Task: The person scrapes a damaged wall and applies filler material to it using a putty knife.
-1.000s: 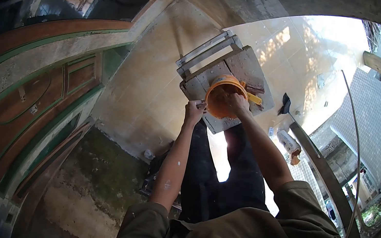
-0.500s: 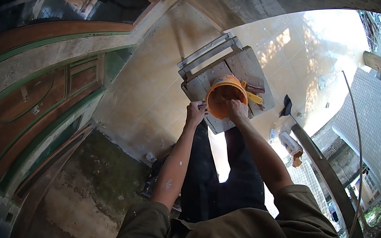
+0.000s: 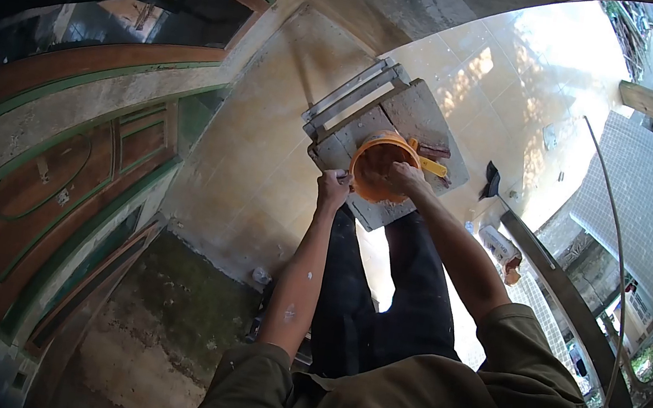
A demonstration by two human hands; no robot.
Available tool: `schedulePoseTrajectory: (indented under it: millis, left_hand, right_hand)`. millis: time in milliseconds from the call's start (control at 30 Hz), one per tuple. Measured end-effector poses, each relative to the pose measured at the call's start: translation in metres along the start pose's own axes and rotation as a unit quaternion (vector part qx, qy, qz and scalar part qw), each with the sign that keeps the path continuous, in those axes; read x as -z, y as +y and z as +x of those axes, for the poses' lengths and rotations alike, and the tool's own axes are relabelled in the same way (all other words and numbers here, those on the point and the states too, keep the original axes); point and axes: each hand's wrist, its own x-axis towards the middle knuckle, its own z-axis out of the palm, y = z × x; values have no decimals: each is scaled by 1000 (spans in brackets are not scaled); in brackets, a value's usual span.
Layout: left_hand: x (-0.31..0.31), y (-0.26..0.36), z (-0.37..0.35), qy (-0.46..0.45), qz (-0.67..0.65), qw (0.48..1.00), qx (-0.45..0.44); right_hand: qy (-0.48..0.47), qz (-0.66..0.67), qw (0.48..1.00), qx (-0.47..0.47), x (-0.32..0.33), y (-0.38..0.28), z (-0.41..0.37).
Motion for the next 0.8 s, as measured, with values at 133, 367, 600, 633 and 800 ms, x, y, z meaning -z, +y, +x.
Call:
schedulePoseTrajectory:
  millis: [133,367,600,633,800]
  left_hand:
    - [4,-1,4,-23,28,999,-4]
    - [-1,-4,-2,9,5,1000,8]
    - [0,16,-9,-1,58,998,-15]
    - [-2,11,-6,2,58,998,-16]
    - [-1,6,-2,-1,81,996,-32]
  right_hand:
    - [4,32,999,-34,8,3,-22]
    - [153,19,987,-47,-2,-13,-24]
    - [139,-104,985,-20,-14,-33,1]
    - [141,-105,984,-17,-10,-34,-3]
    - [144,-39,987,65,-4,-28,-20]
